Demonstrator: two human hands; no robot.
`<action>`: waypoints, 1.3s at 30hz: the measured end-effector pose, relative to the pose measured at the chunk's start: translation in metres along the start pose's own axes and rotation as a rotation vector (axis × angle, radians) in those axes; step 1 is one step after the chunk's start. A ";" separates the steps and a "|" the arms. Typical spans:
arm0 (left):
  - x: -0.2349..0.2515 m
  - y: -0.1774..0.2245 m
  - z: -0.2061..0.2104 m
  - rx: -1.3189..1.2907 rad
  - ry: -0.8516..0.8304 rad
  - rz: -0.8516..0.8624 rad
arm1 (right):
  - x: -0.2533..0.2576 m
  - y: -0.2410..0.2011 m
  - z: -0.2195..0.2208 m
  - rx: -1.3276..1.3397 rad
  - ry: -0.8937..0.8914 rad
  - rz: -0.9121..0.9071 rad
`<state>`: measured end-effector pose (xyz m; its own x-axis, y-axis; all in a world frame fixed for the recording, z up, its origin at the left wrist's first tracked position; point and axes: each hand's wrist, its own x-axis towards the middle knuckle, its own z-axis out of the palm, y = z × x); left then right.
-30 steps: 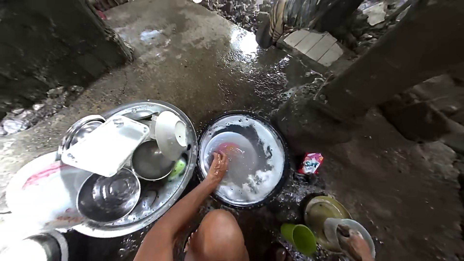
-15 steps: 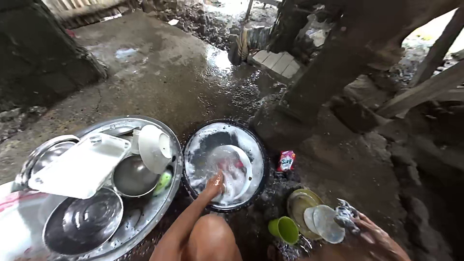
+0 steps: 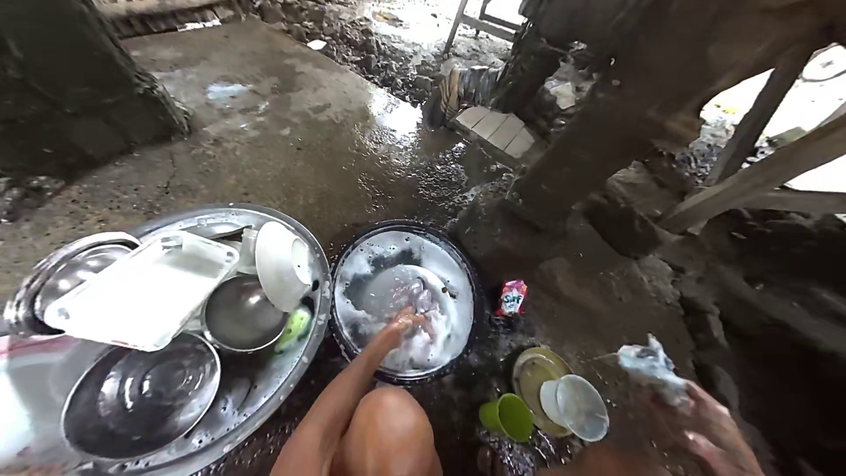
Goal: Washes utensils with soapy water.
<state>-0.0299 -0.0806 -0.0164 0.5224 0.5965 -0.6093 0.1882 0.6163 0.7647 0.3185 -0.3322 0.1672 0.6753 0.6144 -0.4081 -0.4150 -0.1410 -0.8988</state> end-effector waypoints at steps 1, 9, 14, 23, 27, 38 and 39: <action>-0.004 0.009 -0.001 -0.069 -0.015 -0.024 | 0.003 -0.004 0.006 0.113 0.001 -0.010; -0.061 0.087 -0.017 -0.138 -0.131 0.110 | 0.040 -0.020 0.094 0.693 -0.274 0.023; -0.106 0.173 0.003 -0.029 -0.076 0.090 | 0.028 -0.023 0.221 0.163 -0.463 -0.139; -0.133 0.225 0.049 0.073 -0.094 0.191 | 0.049 -0.007 0.341 -0.848 -0.825 -1.165; -0.133 0.211 0.053 0.028 -0.044 0.183 | 0.072 -0.006 0.349 -0.900 -0.735 -1.065; -0.131 0.204 0.048 0.046 -0.039 0.243 | 0.063 0.014 0.339 -0.866 -0.795 -1.256; -0.131 0.205 0.048 0.051 -0.040 0.244 | 0.070 0.010 0.343 -0.878 -0.732 -1.248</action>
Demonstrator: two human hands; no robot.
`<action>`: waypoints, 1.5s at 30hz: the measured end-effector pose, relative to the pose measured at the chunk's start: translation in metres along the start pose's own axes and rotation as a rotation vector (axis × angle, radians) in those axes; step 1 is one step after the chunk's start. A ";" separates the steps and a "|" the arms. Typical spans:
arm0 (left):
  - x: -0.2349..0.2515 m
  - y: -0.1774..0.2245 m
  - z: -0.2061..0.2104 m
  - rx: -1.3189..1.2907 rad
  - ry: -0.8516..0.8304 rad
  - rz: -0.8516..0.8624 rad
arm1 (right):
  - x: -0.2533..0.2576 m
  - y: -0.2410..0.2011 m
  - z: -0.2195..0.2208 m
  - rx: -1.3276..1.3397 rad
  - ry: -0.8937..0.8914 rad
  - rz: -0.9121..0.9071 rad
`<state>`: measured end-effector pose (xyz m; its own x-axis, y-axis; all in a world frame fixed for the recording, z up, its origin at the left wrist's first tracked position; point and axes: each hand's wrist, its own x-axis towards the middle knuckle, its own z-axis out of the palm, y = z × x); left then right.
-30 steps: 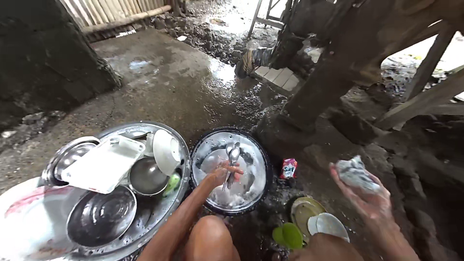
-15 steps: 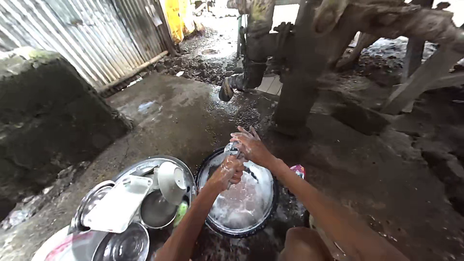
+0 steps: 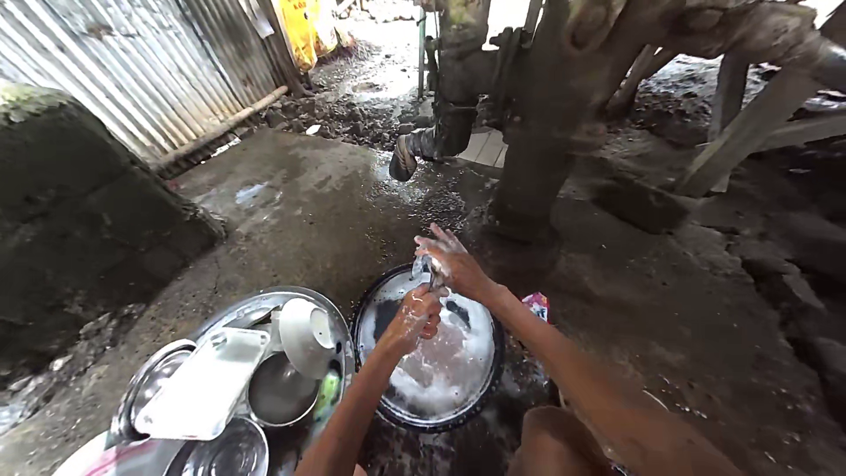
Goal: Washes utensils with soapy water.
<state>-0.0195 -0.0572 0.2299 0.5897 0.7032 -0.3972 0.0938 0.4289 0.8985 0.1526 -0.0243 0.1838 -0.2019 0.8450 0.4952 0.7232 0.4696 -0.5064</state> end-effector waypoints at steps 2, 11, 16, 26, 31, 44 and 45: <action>0.001 -0.001 0.000 -0.005 0.017 0.013 | 0.013 0.005 -0.008 -0.039 0.047 0.162; 0.001 0.000 0.002 -0.151 0.061 0.122 | 0.016 -0.033 -0.013 0.172 0.149 0.512; -0.006 0.003 0.013 -0.077 0.060 0.093 | 0.013 -0.026 -0.009 0.007 0.155 0.531; -0.001 0.000 0.009 -0.202 0.016 0.108 | 0.011 0.008 -0.026 1.164 0.355 0.981; 0.010 0.001 0.004 -0.297 -0.038 0.070 | -0.007 -0.051 -0.017 1.534 -0.048 0.924; 0.009 0.007 0.006 -0.283 0.018 0.059 | 0.026 -0.045 -0.005 1.377 0.311 0.958; 0.010 0.008 0.005 -0.297 0.039 0.065 | 0.022 -0.052 -0.001 1.324 0.257 0.937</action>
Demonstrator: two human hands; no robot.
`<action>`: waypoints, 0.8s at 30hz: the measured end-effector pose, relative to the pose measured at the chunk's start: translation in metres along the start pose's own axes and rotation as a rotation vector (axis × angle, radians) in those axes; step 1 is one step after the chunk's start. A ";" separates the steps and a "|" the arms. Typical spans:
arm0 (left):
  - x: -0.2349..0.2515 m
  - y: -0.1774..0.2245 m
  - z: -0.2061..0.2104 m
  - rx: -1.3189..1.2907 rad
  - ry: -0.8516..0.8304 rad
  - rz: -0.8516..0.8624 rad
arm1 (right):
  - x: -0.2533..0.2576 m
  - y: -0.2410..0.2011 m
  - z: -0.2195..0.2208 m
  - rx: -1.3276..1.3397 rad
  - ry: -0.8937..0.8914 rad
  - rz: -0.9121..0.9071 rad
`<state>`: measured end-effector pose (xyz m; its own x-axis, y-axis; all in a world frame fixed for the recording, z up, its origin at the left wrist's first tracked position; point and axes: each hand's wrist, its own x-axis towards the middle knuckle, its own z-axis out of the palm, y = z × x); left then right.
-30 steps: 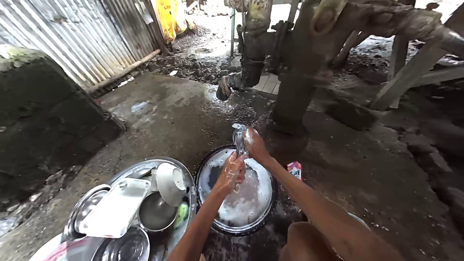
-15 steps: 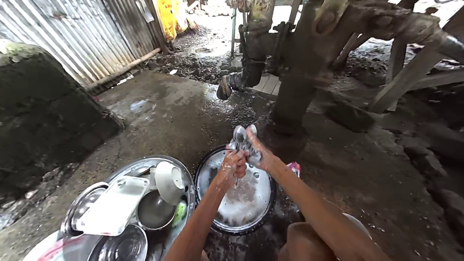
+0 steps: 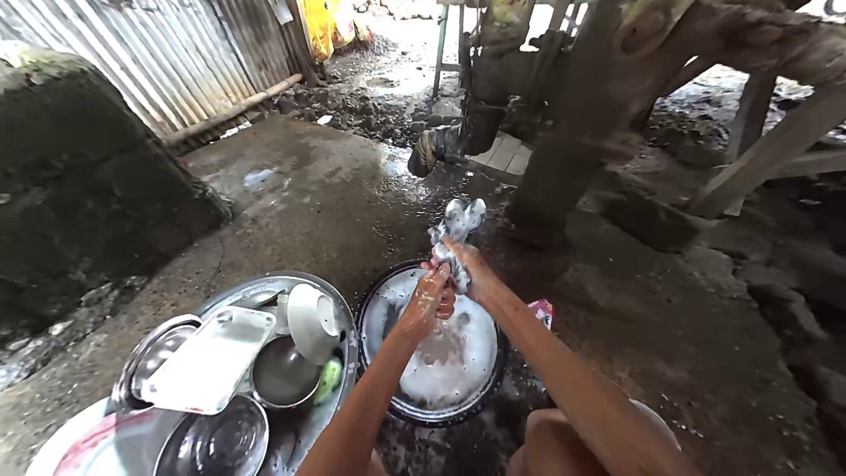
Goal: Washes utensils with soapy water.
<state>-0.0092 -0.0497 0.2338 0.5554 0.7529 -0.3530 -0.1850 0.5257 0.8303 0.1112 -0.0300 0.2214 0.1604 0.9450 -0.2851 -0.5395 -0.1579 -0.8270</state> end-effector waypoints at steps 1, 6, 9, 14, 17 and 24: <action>0.001 0.000 -0.002 0.004 0.014 0.005 | -0.004 0.005 0.001 -0.064 -0.024 -0.010; 0.006 0.008 -0.033 0.815 0.106 0.014 | -0.005 -0.001 -0.001 -0.739 -0.056 -0.043; 0.011 0.006 -0.036 0.818 0.162 -0.020 | -0.016 0.000 0.010 -1.426 -0.203 0.013; 0.022 -0.014 -0.032 0.397 0.447 0.102 | -0.050 0.044 0.036 -1.795 -0.216 -0.150; 0.030 -0.014 -0.049 0.249 0.542 0.132 | -0.056 0.043 0.049 -1.874 -0.270 -0.078; 0.027 -0.001 -0.077 0.057 0.489 0.080 | -0.041 -0.021 0.017 -1.441 -0.126 -0.142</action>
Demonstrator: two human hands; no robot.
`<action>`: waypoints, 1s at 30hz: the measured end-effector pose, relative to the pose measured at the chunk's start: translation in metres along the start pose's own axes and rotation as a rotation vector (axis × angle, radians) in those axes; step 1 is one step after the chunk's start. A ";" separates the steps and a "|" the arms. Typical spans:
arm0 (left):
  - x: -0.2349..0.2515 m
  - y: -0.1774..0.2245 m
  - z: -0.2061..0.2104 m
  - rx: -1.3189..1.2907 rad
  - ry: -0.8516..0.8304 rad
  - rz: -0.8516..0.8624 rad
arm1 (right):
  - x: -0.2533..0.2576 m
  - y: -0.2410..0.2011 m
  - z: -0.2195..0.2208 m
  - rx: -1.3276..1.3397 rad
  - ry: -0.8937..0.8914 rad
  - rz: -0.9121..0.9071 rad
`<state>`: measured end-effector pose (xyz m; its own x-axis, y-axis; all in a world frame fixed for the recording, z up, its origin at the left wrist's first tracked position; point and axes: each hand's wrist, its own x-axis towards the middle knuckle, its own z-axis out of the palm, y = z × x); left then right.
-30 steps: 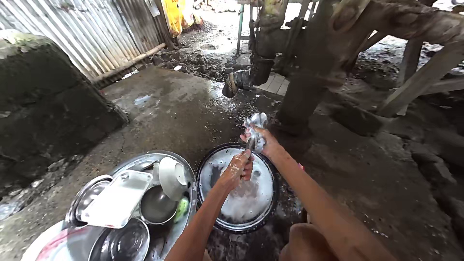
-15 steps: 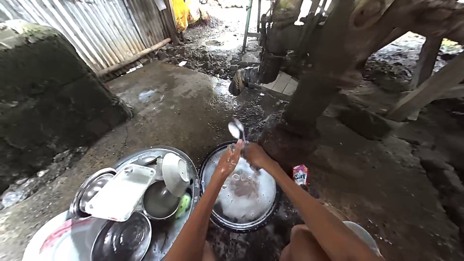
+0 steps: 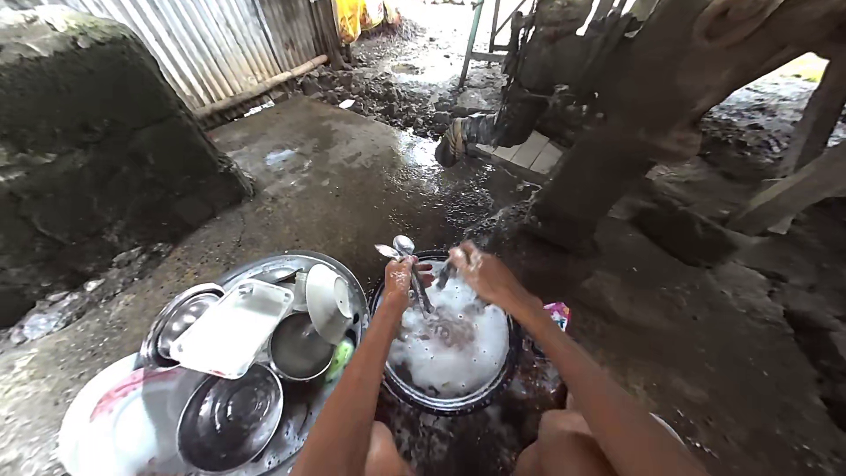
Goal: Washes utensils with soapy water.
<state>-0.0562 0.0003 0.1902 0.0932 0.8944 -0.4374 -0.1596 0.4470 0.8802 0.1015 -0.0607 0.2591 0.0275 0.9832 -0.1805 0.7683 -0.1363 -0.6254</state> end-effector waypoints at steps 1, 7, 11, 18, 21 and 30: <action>-0.001 0.001 0.002 0.011 -0.015 0.004 | 0.006 0.001 -0.008 0.054 0.113 -0.016; -0.016 0.005 0.026 0.022 -0.193 0.097 | 0.041 -0.006 -0.007 0.170 0.309 -0.348; -0.037 0.011 0.039 0.013 -0.253 0.179 | 0.064 -0.002 0.021 0.175 0.312 -0.443; -0.044 0.019 0.041 0.188 -0.232 0.206 | 0.081 0.003 -0.004 0.316 0.269 -0.145; -0.043 0.024 0.040 0.211 -0.161 0.233 | 0.069 -0.006 0.022 0.104 0.528 -0.385; -0.044 0.024 0.036 0.413 -0.117 0.307 | 0.055 -0.007 0.019 0.057 0.357 -0.313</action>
<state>-0.0287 -0.0282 0.2374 0.2157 0.9656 -0.1452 0.2016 0.1014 0.9742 0.0852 -0.0081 0.2388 0.0263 0.9570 0.2889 0.7391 0.1759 -0.6502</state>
